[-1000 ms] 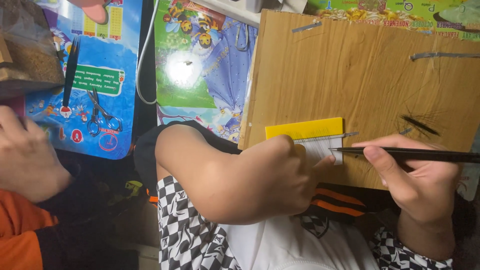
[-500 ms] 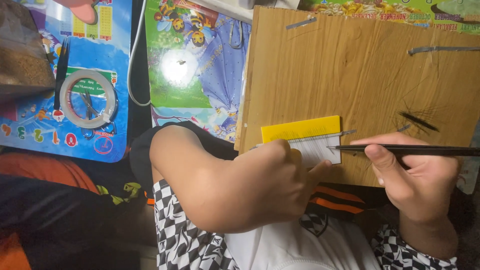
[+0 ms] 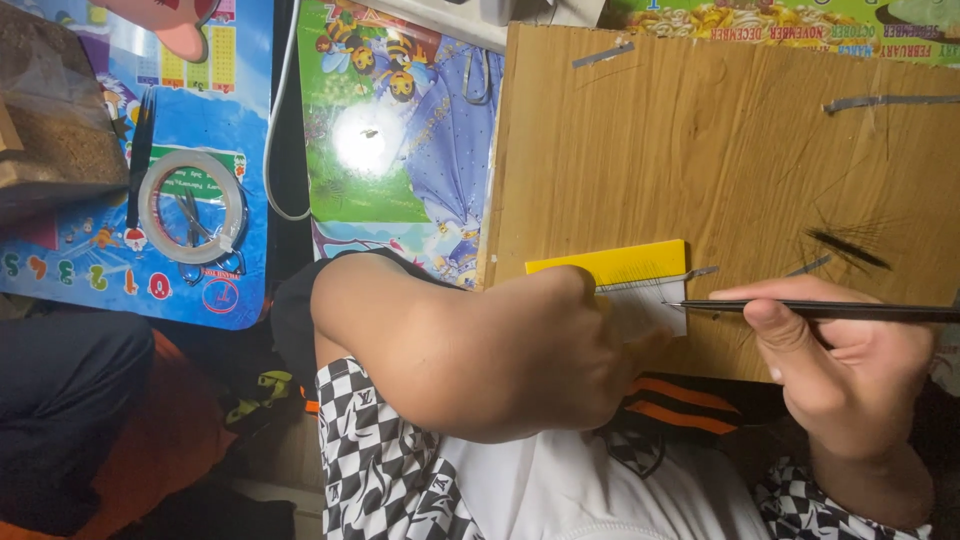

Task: Assembling synthetic eyelashes by precisely placing fiber clusters onto an adhesive strip using tweezers.

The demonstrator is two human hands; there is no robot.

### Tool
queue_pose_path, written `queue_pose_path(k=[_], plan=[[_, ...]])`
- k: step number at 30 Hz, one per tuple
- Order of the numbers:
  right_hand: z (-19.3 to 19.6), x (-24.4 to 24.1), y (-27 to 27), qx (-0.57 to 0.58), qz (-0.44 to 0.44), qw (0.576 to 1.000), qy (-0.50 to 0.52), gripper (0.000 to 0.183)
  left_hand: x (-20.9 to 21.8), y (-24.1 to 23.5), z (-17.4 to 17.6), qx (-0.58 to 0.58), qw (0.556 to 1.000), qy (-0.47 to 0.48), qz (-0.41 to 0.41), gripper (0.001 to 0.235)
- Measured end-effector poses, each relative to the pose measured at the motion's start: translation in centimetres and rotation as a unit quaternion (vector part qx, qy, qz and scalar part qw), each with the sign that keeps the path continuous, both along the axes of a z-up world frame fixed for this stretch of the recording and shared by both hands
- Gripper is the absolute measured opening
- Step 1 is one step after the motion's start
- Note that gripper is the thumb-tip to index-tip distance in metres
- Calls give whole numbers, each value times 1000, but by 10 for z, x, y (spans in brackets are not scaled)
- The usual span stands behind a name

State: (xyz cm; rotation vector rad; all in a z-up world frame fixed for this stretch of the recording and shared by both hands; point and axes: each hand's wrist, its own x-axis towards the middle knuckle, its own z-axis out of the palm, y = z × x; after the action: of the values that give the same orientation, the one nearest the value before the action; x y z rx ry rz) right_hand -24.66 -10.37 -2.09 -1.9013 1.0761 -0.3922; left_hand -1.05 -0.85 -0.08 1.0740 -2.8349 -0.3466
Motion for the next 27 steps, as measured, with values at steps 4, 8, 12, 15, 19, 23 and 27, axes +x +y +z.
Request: queue_pose_path(k=[4, 8, 12, 15, 19, 23, 27], plan=[[2, 2, -1, 0, -3, 1000, -1, 27, -8, 3, 0, 27, 995, -100, -16, 24], [2, 1, -1, -2, -2, 1000, 2, 25, -13, 7, -2, 6, 989, -144, -18, 30], [1, 2, -2, 1, -2, 1000, -1, 29, -16, 7, -5, -12, 992, -127, -4, 30], [1, 2, -1, 36, -28, 999, -19, 29, -16, 5, -3, 27, 993, -115, -6, 30], [5, 3, -1, 72, -46, 996, -41, 29, -17, 6, -5, 26, 993, -112, 0, 28], [0, 1, 1, 115, -83, 985, -95, 33, -21, 8, -9, 35, 995, -94, 15, 28], [1, 2, 1, 107, -92, 982, -126, 31, -22, 8, -12, 17, 996, -86, 32, 28]])
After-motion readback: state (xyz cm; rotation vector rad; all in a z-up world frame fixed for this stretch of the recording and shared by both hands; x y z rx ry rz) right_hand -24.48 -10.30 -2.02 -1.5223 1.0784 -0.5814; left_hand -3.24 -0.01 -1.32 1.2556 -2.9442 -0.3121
